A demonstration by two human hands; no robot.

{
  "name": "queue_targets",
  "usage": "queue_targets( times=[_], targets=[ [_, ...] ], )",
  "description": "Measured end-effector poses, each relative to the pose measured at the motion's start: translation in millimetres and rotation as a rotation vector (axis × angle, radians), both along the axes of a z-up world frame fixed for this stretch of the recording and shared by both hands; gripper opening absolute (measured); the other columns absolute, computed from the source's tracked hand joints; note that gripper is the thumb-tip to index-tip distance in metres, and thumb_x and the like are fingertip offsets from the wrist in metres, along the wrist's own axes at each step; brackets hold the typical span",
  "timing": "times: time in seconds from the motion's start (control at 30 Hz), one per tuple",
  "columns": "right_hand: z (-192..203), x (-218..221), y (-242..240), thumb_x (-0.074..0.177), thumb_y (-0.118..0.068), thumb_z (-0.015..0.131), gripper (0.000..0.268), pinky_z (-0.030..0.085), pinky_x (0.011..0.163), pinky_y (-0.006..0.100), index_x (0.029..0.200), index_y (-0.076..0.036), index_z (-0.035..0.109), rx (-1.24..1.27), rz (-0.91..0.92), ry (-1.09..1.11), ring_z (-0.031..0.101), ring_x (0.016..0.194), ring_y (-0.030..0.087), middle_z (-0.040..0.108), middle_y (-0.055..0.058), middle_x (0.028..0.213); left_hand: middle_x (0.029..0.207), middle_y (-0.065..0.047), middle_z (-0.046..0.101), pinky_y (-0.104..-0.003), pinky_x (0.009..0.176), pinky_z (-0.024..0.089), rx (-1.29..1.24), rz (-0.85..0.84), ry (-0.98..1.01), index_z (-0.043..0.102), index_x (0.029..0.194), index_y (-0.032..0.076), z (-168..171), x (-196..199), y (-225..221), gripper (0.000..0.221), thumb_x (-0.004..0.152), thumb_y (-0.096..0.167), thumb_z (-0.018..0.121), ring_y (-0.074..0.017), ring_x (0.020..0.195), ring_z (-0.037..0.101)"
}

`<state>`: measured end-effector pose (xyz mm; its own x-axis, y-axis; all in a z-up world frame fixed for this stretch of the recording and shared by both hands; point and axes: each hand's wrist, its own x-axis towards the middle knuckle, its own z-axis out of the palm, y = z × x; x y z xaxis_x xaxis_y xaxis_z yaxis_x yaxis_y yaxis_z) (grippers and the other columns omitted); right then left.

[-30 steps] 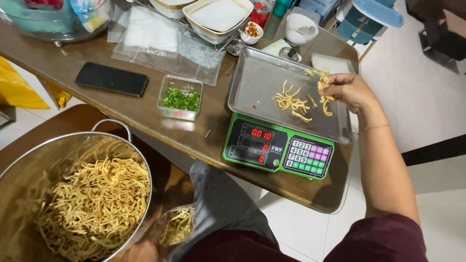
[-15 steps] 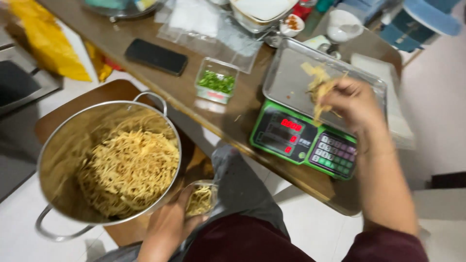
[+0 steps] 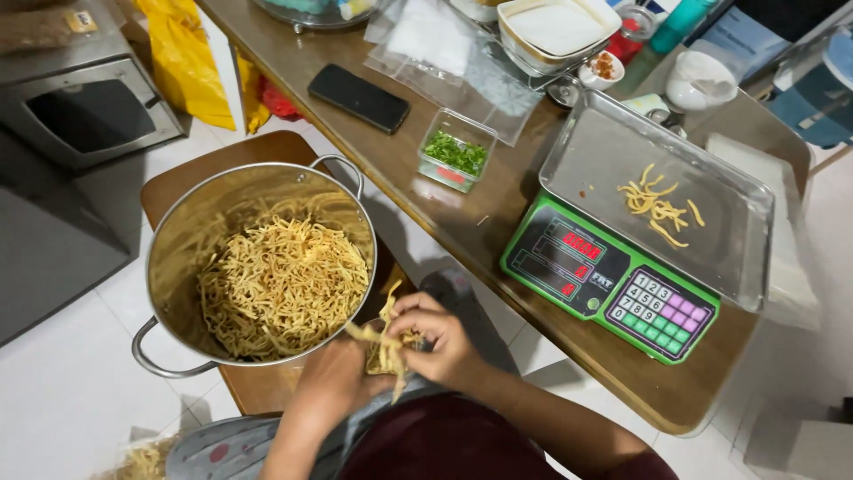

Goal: The person is portioning noodles from a large pot into small plastic bags and weighing them on a digital scale to ensure consistent weight.

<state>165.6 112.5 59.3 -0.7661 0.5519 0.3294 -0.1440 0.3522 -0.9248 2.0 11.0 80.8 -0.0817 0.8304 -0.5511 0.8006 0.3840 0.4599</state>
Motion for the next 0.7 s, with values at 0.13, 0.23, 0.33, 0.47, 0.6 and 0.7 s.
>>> queue_targets(
  times=[0.13,0.23,0.33,0.47,0.6,0.7],
  targets=[
    [10,6,-6,0.088,-0.003,0.079,0.017,0.057,0.085,0.03,0.104,-0.008,0.075,0.09,0.021,-0.124,0.064,0.1,0.021,0.059,0.012,0.116,0.097,0.002,0.077,-0.043,0.069,0.059,0.168,0.042,-0.074,0.05,0.133,0.026,-20,-6,-4,0.065,0.079,0.035,0.086,-0.0252,0.086,0.075],
    [8,10,-5,0.088,-0.001,0.076,0.023,0.057,0.098,0.035,0.111,-0.004,0.075,0.18,0.06,-0.18,0.066,0.113,0.027,0.06,0.016,0.123,0.091,-0.006,0.074,-0.048,0.063,0.056,0.23,-0.009,-0.025,0.053,0.125,0.018,-24,-7,-3,0.059,0.083,0.045,0.084,-0.0337,0.075,0.073],
    [8,13,-2,0.092,0.01,0.064,0.029,0.055,0.103,0.04,0.114,-0.007,0.072,0.253,0.128,-0.25,0.062,0.12,0.032,0.058,0.017,0.13,0.094,-0.007,0.071,-0.046,0.067,0.052,0.122,-0.016,0.015,0.056,0.113,0.017,-8,-5,2,0.048,0.085,0.045,0.083,-0.033,0.083,0.07],
    [16,13,0,0.074,0.026,0.038,0.062,0.05,0.076,0.031,0.113,-0.01,0.072,0.178,0.183,-0.335,0.066,0.114,0.031,0.059,0.02,0.135,0.097,-0.007,0.074,-0.043,0.075,0.055,0.019,0.006,-0.007,0.064,0.113,0.018,-2,-5,4,0.046,0.083,0.046,0.086,-0.0288,0.088,0.072],
    [20,10,2,0.076,0.025,0.04,0.042,0.057,0.092,0.035,0.09,-0.003,0.068,0.297,0.042,-0.222,0.069,0.104,0.029,0.067,0.017,0.113,0.117,-0.004,0.071,-0.049,0.081,0.053,0.08,-0.024,-0.013,0.061,0.129,0.025,-4,-6,5,0.06,0.08,0.048,0.087,-0.0346,0.099,0.071],
    [31,10,4,0.078,0.022,0.04,0.037,0.051,0.069,0.029,0.087,-0.004,0.065,0.259,0.001,-0.189,0.065,0.084,0.022,0.066,0.012,0.095,0.081,-0.005,0.07,-0.041,0.071,0.051,-0.044,-0.02,0.009,0.065,0.105,0.018,9,-5,5,0.043,0.085,0.051,0.084,-0.0266,0.078,0.068]
  ],
)
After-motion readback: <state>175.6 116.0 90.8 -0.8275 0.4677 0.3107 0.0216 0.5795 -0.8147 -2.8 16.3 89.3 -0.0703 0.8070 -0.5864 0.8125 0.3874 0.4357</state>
